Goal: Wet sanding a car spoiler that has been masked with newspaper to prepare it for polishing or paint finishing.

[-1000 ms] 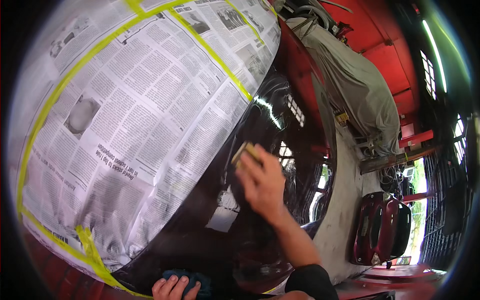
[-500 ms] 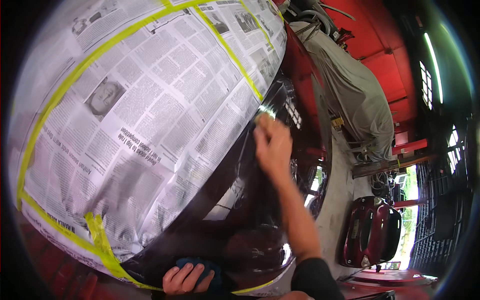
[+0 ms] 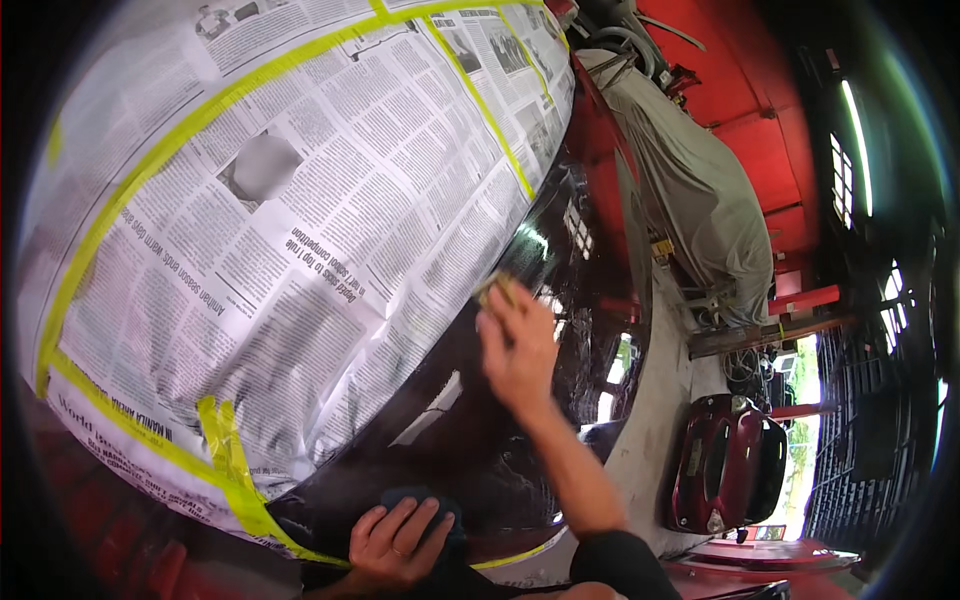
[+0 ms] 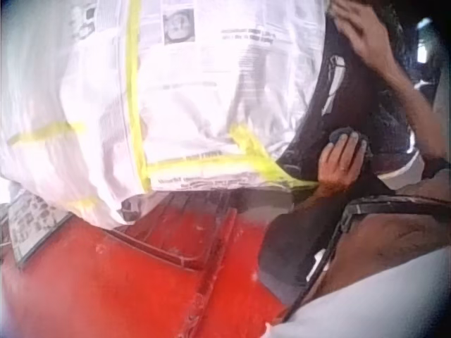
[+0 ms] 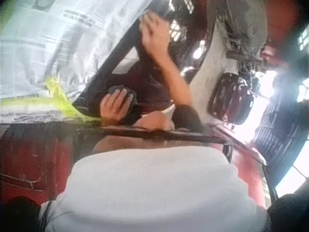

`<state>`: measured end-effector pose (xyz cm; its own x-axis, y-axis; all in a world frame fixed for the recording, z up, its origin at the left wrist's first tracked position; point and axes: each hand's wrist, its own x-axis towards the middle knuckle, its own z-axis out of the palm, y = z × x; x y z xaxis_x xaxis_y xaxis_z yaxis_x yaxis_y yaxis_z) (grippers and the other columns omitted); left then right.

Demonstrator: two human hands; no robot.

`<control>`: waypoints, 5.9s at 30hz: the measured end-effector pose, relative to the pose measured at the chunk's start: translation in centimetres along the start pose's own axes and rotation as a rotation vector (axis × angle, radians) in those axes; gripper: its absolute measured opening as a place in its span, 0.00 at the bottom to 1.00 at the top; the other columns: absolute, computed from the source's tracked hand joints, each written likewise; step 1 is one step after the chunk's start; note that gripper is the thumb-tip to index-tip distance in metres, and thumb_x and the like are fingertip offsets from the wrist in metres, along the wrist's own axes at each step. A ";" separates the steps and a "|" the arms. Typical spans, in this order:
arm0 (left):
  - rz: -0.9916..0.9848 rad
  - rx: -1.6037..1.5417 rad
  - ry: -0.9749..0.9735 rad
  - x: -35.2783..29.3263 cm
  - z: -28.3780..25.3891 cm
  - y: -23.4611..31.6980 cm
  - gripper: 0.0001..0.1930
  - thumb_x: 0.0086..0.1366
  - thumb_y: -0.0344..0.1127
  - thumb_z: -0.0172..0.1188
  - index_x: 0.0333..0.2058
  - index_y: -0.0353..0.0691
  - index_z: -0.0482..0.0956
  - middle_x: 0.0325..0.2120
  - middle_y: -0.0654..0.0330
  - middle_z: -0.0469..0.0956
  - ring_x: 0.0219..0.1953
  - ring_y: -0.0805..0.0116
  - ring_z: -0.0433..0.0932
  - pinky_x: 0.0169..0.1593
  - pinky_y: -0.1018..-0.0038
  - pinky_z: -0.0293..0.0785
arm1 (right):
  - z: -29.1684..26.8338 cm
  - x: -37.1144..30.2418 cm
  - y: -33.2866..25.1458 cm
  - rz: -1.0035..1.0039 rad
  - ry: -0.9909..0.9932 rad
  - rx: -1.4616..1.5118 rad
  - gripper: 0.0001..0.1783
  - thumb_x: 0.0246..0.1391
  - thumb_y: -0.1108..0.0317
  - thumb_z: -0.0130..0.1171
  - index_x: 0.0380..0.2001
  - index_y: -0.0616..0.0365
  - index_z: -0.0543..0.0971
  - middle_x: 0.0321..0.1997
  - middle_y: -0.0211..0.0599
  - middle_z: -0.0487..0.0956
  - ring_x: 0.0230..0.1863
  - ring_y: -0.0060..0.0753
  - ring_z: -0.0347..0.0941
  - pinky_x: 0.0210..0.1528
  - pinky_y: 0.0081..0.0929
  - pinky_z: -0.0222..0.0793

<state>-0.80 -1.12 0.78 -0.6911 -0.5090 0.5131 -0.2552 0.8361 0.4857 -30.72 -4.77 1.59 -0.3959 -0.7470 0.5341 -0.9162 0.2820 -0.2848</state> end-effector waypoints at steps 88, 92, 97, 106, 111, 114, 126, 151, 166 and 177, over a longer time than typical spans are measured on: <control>0.066 0.156 0.001 -0.3 1.6 -0.4 0.09 0.66 0.45 0.57 0.37 0.63 0.87 0.49 0.71 0.80 0.51 0.68 0.76 0.55 0.66 0.68 | -1.2 3.2 3.5 -0.077 -0.018 -0.059 0.17 0.51 0.67 0.67 0.46 0.55 0.83 0.50 0.49 0.80 0.46 0.53 0.76 0.51 0.44 0.69; 0.034 0.110 -0.015 0.2 2.0 0.5 0.14 0.70 0.50 0.51 0.39 0.62 0.87 0.49 0.70 0.79 0.51 0.68 0.75 0.56 0.65 0.67 | 0.3 11.3 12.5 -0.035 0.158 -0.153 0.10 0.55 0.64 0.63 0.39 0.56 0.83 0.47 0.46 0.81 0.41 0.50 0.78 0.47 0.39 0.70; 0.013 0.084 -0.047 -0.2 1.0 0.0 0.20 0.71 0.53 0.45 0.40 0.58 0.88 0.50 0.67 0.80 0.51 0.66 0.75 0.56 0.64 0.67 | 0.9 5.4 6.5 -0.076 0.123 -0.113 0.14 0.53 0.65 0.65 0.43 0.53 0.84 0.48 0.44 0.82 0.47 0.49 0.76 0.51 0.42 0.70; 0.022 0.057 -0.015 0.9 1.5 0.6 0.15 0.66 0.47 0.50 0.40 0.58 0.88 0.50 0.67 0.80 0.50 0.65 0.76 0.55 0.63 0.68 | 0.7 13.2 14.3 0.141 0.095 -0.214 0.13 0.56 0.63 0.60 0.42 0.58 0.83 0.42 0.51 0.83 0.43 0.58 0.77 0.46 0.49 0.72; 0.035 0.116 -0.073 -0.6 0.8 0.0 0.15 0.50 0.46 0.61 0.38 0.59 0.87 0.51 0.66 0.78 0.53 0.61 0.74 0.54 0.58 0.68 | 0.6 3.2 5.3 -0.020 0.033 -0.055 0.16 0.54 0.67 0.66 0.47 0.52 0.83 0.53 0.40 0.82 0.52 0.47 0.75 0.56 0.40 0.68; 0.026 0.096 -0.058 -0.4 0.9 0.3 0.14 0.52 0.45 0.61 0.37 0.59 0.87 0.51 0.65 0.78 0.53 0.61 0.74 0.54 0.58 0.68 | 0.7 9.6 10.9 0.020 0.036 -0.073 0.13 0.53 0.66 0.60 0.43 0.54 0.82 0.45 0.48 0.81 0.43 0.58 0.77 0.47 0.47 0.72; -0.037 0.021 -0.074 1.0 0.6 1.0 0.19 0.50 0.37 0.64 0.44 0.52 0.87 0.51 0.61 0.79 0.54 0.60 0.75 0.56 0.59 0.67 | 1.8 10.6 12.3 0.031 0.083 -0.157 0.17 0.54 0.65 0.62 0.47 0.56 0.82 0.45 0.52 0.82 0.43 0.57 0.77 0.49 0.48 0.70; -0.060 0.402 -0.118 1.8 -1.3 1.3 0.36 0.62 0.45 0.65 0.64 0.33 0.66 0.67 0.29 0.53 0.70 0.26 0.49 0.68 0.32 0.42 | -14.7 -27.3 0.9 0.403 0.220 -0.220 0.18 0.54 0.69 0.65 0.49 0.58 0.81 0.59 0.44 0.77 0.57 0.51 0.71 0.59 0.44 0.66; 0.007 0.550 0.025 29.5 22.2 2.8 0.33 0.68 0.47 0.55 0.62 0.26 0.65 0.64 0.32 0.60 0.68 0.35 0.57 0.68 0.40 0.53 | -17.7 -35.1 9.1 0.555 0.155 -0.124 0.17 0.57 0.68 0.62 0.48 0.64 0.80 0.58 0.59 0.73 0.53 0.61 0.70 0.55 0.52 0.67; 0.269 0.447 0.061 48.4 35.3 2.8 0.21 0.64 0.47 0.60 0.43 0.32 0.77 0.47 0.43 0.74 0.52 0.43 0.73 0.54 0.47 0.71 | -18.0 -35.8 9.9 0.598 0.159 -0.084 0.13 0.59 0.66 0.60 0.45 0.59 0.80 0.55 0.61 0.75 0.48 0.61 0.72 0.46 0.51 0.70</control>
<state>-58.85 -16.20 2.00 -0.7346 -0.2645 0.6248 -0.3474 0.9377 -0.0114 -26.75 35.61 -6.06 -0.8406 -0.3483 0.4148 -0.5320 0.6750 -0.5113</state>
